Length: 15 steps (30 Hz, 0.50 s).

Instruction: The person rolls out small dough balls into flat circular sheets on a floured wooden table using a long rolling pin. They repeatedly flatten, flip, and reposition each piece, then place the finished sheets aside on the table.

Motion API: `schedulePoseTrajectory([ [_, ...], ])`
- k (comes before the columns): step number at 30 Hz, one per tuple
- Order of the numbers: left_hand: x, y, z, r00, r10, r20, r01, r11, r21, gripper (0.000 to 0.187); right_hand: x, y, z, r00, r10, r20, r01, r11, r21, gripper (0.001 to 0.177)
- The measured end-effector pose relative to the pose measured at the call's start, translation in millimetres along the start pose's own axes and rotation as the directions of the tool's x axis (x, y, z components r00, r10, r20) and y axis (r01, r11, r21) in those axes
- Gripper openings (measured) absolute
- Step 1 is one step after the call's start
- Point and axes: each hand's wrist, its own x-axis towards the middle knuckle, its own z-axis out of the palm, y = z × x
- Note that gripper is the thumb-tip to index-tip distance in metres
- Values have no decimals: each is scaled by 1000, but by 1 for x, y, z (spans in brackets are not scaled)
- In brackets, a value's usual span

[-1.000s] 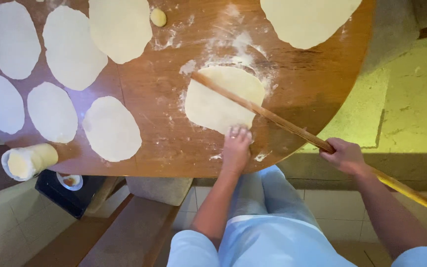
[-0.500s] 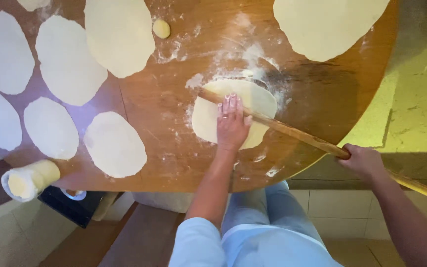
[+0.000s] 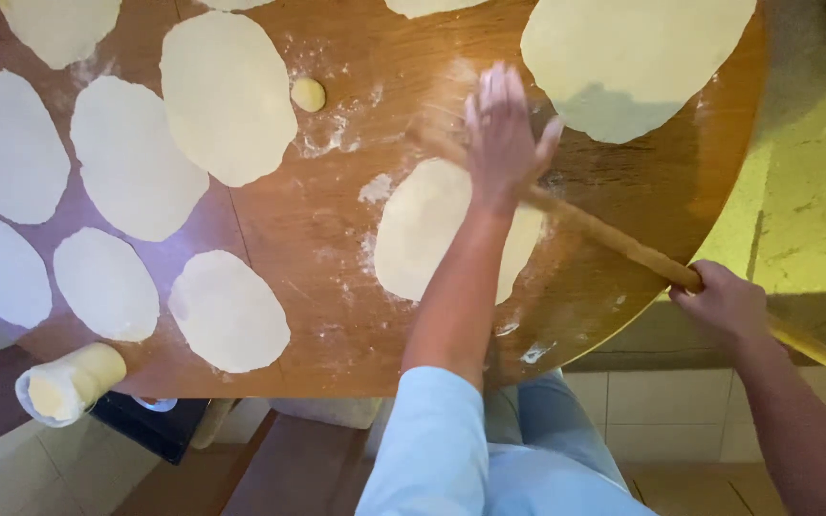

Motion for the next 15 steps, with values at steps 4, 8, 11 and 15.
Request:
schedulePoseTrajectory([
  [4, 10, 25, 13, 958, 90, -271, -158, 957, -241, 81, 3, 22, 37, 964, -139, -227, 164, 982, 91, 26],
  [8, -36, 42, 1, 937, 93, -336, -230, 890, -393, 66, -18, 29, 69, 991, -99, -87, 117, 963, 244, 28],
  [11, -64, 29, 3, 905, 44, -423, -166, 952, -257, 55, -43, 18, 69, 983, -143, -112, 161, 973, 167, 20],
  [15, -88, 5, 19, 920, 38, -390, -93, 988, -123, 53, -32, 34, 88, 870, -287, -402, 317, 949, 9, 21],
])
